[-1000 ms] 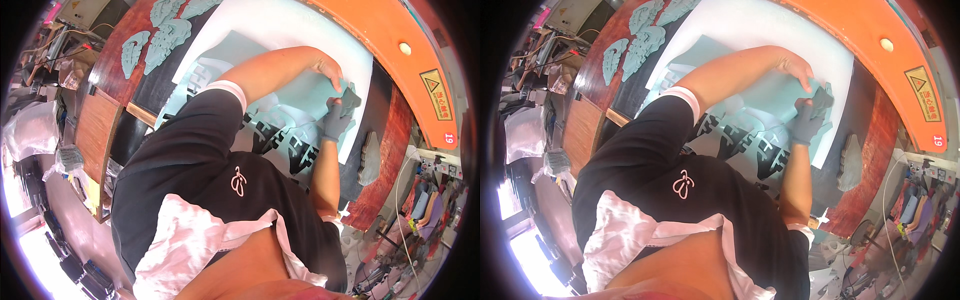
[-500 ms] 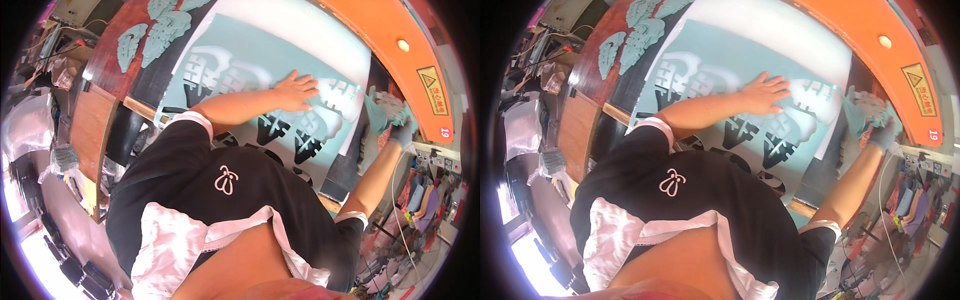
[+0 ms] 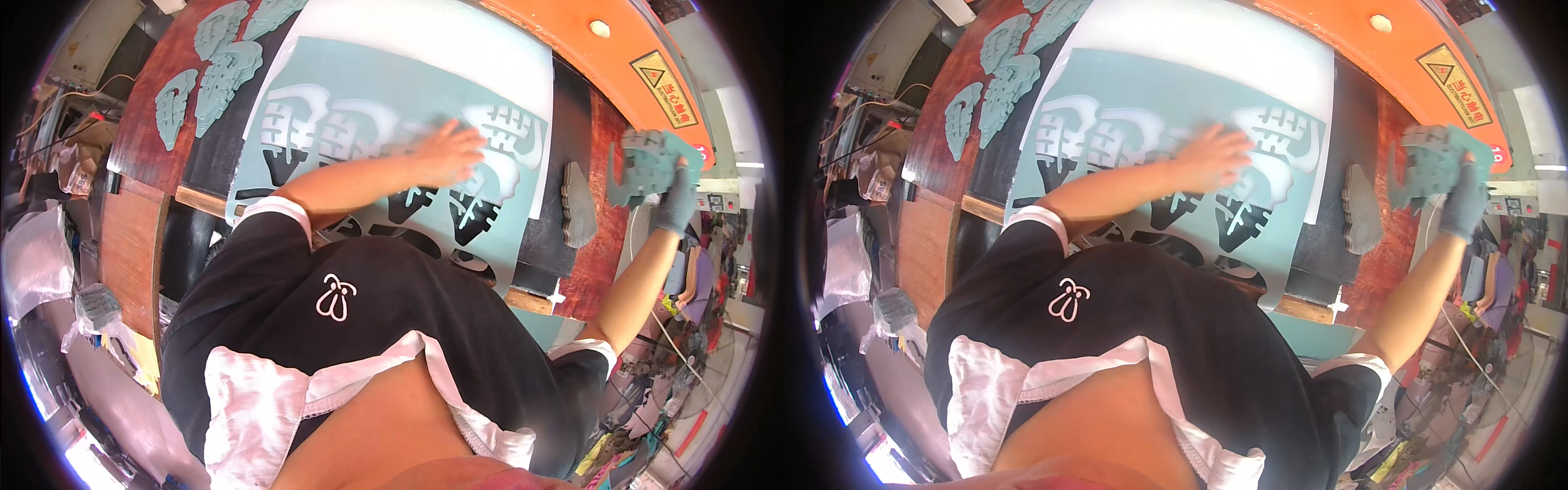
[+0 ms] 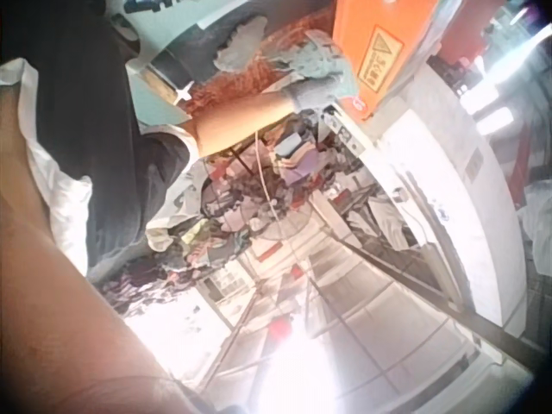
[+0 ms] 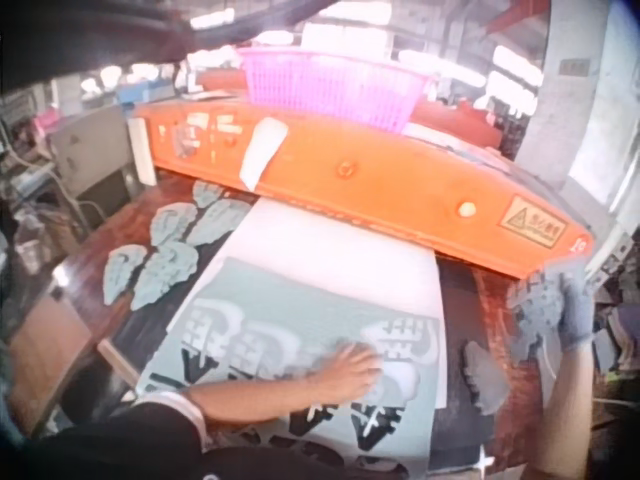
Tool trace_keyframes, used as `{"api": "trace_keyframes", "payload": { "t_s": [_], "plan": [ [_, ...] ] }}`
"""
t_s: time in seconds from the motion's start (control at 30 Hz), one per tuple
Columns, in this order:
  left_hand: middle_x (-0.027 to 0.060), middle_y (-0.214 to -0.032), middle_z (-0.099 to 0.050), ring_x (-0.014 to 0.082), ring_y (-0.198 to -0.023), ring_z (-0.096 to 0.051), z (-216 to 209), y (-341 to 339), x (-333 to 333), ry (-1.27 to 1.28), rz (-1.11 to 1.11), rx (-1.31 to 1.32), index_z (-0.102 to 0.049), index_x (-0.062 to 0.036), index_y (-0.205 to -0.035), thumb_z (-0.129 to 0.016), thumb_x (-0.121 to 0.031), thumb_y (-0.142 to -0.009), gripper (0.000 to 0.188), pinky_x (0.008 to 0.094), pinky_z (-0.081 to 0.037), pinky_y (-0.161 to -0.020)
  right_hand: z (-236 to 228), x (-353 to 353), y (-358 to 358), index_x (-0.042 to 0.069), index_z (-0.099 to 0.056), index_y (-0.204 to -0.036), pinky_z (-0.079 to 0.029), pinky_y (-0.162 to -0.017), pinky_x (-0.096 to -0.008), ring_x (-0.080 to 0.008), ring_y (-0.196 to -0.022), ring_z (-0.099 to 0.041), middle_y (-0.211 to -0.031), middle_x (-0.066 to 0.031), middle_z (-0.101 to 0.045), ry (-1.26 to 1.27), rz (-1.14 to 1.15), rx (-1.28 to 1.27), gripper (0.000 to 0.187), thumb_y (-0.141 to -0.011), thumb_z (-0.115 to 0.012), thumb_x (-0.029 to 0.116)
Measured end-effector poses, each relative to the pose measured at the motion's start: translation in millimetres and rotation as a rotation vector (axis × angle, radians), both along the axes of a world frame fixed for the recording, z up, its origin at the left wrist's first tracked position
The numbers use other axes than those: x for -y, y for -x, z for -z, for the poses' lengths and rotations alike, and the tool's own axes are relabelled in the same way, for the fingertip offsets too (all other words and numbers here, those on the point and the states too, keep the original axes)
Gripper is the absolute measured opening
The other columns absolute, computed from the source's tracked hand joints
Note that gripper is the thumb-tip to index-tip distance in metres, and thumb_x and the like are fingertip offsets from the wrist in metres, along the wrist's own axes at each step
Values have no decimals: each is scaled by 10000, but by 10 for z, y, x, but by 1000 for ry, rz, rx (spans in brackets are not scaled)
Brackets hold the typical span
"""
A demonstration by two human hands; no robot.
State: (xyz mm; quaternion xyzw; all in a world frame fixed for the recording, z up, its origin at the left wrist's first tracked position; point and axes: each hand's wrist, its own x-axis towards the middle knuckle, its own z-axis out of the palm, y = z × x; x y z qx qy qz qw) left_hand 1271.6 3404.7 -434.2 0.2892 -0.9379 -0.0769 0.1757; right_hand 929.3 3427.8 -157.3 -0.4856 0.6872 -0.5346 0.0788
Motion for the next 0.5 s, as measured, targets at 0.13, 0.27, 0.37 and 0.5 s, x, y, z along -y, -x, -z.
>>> {"api": "trace_keyframes", "payload": {
  "t_s": [0.13, 0.27, 0.37, 0.5],
  "plan": [
    [117, -1348, -379, 299, -1239, -369, -217, 97, -456, -170, 192, -541, -454, -82, -1254, -653, -223, -762, 549, 480, -266, -1018, 587, -249, -697, -21, -569, -1144, -427, -864, -306, -155, -974, -537, -1088, -77, -582, -96, -236, 135, 418, -874, -563, 298],
    [182, -1355, -347, 349, -1231, -362, -538, 42, -536, -56, 80, -841, -392, -23, -1285, -733, -233, -694, 713, 441, -306, -1005, 1060, -498, -1415, -1, -576, -1141, -447, -835, -296, -152, -954, -557, -1052, -67, -607, -237, -376, 384, 384, -859, -594, 259],
    [190, -1374, -352, 334, -1244, -376, -720, 17, -503, -184, -44, -872, -310, -18, -1350, -795, -303, -642, 904, 408, -333, -1007, 1166, -660, -1725, -28, -564, -1136, -452, -810, -278, -137, -916, -564, -1042, -75, -607, -358, -475, 261, 372, -866, -601, 225],
    [157, -1129, -578, 237, -1039, -568, -774, -88, -458, -652, -88, -797, -422, -42, -1285, -811, -289, -644, 789, 347, -439, -896, 1234, -680, -1913, -62, -542, -1141, -455, -773, -261, -123, -876, -564, -1020, -85, -606, -357, -580, 682, 422, -860, -616, 244]
  ]
}}
